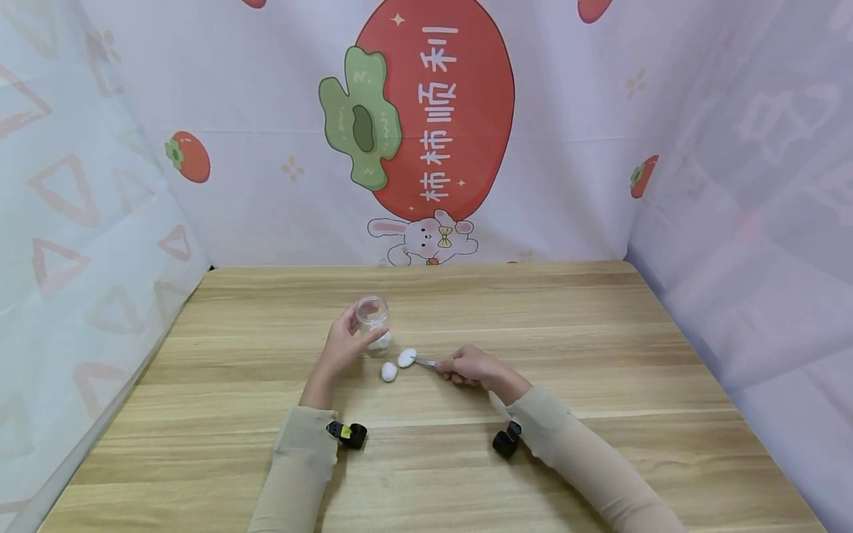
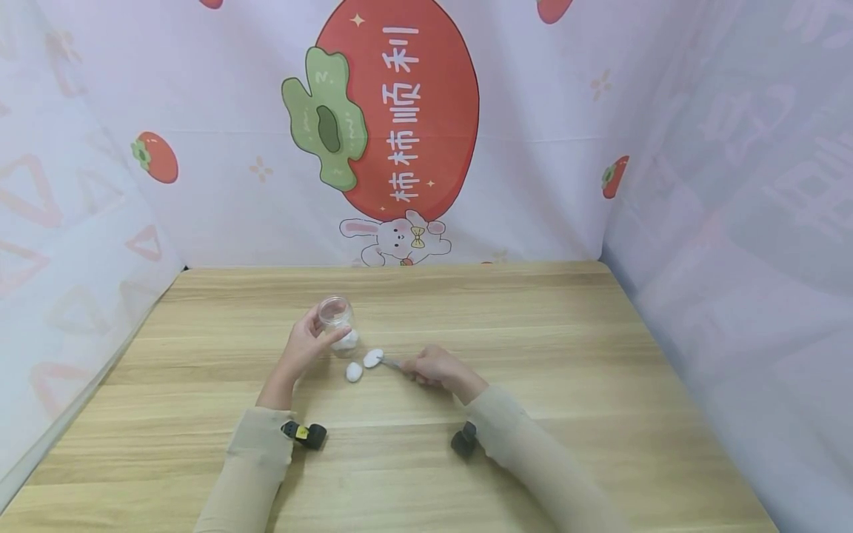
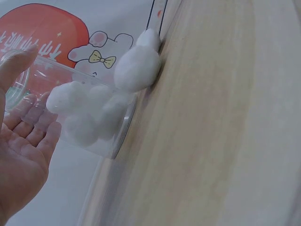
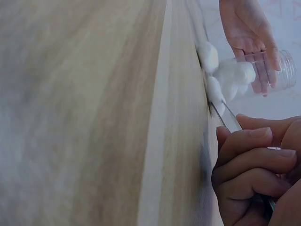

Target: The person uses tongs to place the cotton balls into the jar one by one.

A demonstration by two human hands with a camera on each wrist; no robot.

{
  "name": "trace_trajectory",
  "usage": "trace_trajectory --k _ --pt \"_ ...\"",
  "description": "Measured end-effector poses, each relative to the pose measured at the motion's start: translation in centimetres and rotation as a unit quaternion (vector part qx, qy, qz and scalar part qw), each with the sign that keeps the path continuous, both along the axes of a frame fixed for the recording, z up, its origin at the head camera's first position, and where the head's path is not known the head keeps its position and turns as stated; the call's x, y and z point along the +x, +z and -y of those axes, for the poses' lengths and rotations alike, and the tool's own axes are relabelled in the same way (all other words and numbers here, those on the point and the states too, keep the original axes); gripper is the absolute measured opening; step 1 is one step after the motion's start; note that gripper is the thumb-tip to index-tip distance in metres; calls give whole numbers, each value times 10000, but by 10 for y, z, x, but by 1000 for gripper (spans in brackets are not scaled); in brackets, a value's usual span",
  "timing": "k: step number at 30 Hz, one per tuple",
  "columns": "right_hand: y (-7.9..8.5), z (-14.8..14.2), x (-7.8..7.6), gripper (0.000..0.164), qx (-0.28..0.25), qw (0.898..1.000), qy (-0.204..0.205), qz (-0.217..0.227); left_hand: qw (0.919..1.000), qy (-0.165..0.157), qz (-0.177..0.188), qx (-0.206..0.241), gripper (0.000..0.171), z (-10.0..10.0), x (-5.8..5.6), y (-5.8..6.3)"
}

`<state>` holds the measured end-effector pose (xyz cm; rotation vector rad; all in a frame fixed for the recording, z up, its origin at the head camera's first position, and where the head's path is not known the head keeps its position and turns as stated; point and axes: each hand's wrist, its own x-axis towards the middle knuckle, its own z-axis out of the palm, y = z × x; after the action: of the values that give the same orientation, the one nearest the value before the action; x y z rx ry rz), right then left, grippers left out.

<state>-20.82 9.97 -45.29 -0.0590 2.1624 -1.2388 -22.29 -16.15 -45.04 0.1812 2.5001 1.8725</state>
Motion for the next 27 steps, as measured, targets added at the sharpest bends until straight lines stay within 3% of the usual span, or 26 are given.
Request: trace_trajectory --k 19,24,27 --pt "-1 2 9 30 -40 9995 -170 -266 10000 -16 -75 -46 69 -1 5 -3" --pt "0 2 9 30 -55 9993 -176 -330 10000 -39 35 -37 69 -3 8 2" --pt "1 1 10 30 -94 9991 -148 -378 9999 -56 121 -54 69 -5 14 12"
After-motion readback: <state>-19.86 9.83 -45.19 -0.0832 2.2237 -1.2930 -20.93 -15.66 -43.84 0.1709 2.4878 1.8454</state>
